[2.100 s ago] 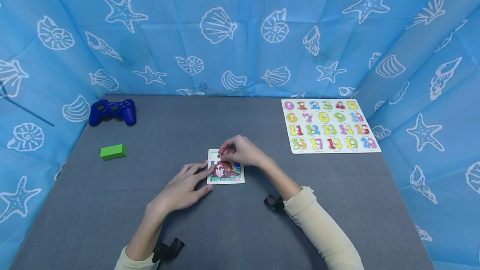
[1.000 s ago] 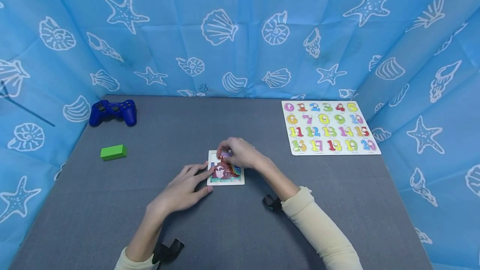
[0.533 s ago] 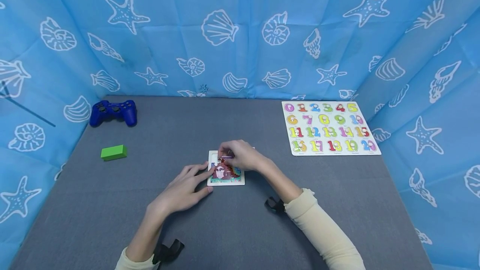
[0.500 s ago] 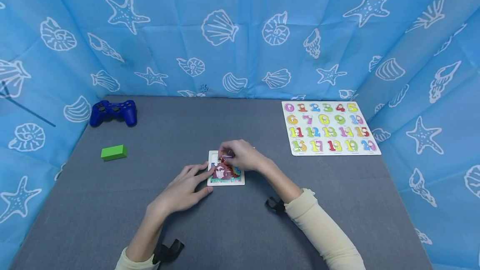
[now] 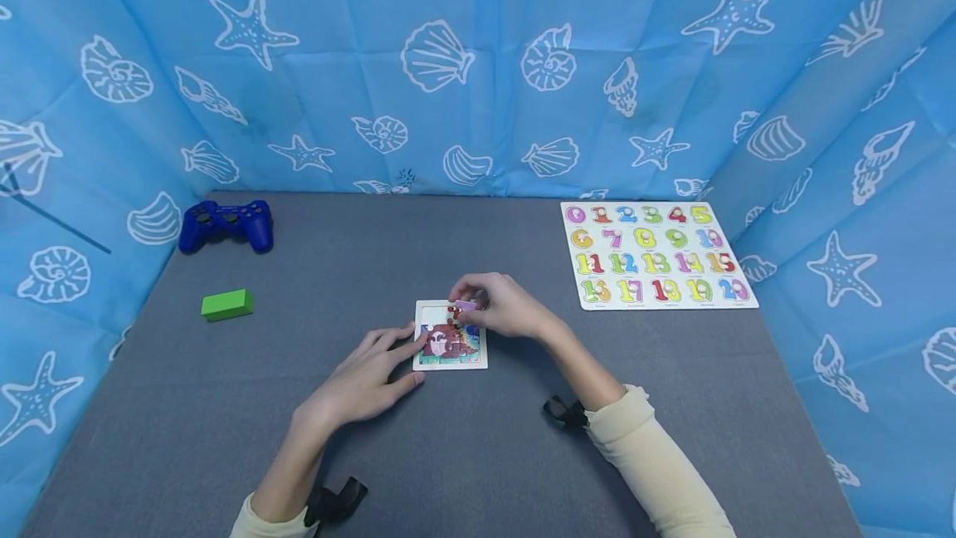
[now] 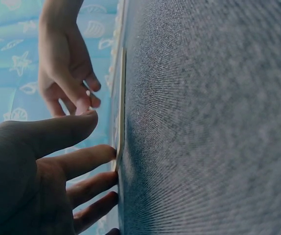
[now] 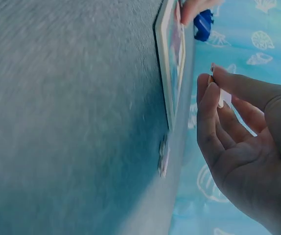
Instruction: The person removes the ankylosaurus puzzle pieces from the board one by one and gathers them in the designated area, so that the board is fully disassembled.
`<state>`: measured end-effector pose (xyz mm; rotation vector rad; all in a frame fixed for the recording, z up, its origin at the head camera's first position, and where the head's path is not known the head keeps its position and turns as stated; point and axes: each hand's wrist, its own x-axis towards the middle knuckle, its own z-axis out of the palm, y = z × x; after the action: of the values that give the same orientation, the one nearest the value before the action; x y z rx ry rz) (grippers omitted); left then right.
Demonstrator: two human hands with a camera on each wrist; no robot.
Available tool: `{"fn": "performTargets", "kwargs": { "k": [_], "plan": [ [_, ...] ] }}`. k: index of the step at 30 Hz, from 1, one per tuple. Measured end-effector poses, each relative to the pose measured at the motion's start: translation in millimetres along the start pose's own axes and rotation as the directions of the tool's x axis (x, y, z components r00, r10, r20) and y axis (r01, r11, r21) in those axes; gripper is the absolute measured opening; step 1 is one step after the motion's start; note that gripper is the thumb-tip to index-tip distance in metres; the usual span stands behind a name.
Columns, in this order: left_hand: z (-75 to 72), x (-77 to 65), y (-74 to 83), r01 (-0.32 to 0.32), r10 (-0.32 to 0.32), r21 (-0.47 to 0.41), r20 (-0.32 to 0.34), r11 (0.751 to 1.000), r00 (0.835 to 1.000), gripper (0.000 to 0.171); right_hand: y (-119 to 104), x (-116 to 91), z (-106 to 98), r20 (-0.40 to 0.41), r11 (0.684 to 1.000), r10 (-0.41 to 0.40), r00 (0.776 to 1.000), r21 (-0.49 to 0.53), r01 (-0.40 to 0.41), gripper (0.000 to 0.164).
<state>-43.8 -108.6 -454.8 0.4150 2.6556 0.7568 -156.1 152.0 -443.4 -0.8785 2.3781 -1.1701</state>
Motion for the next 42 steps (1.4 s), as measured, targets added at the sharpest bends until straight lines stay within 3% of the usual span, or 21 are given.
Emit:
{"fn": "performTargets", "kwargs": {
  "k": [15,25,34,42],
  "plan": [
    [0.2,1.3,-0.6,-0.007,0.007,0.006,-0.003,1.000,1.000,0.061,12.5,-31.0,-30.9,-0.026,0.984,0.123,0.992,0.136,-0.118,0.024],
    [0.8,0.5,-1.0,-0.011,0.011,0.003,-0.008,1.000,1.000,0.061,35.5,-42.5,-44.8,-0.084,0.971,0.178,0.981,0.178,-0.161,0.024],
    [0.7,-0.9,0.6,-0.014,0.014,-0.004,-0.014,1.000,1.000,0.062,50.5,-46.2,-50.7,-0.082,0.967,0.236,0.968,0.118,-0.225,0.025],
    [0.6,-0.6,1.2,-0.008,0.009,0.008,-0.015,1.000,1.000,0.061,54.9,-44.5,-47.2,-0.109,0.972,0.236,0.966,0.029,-0.234,0.021]
  ]
}}
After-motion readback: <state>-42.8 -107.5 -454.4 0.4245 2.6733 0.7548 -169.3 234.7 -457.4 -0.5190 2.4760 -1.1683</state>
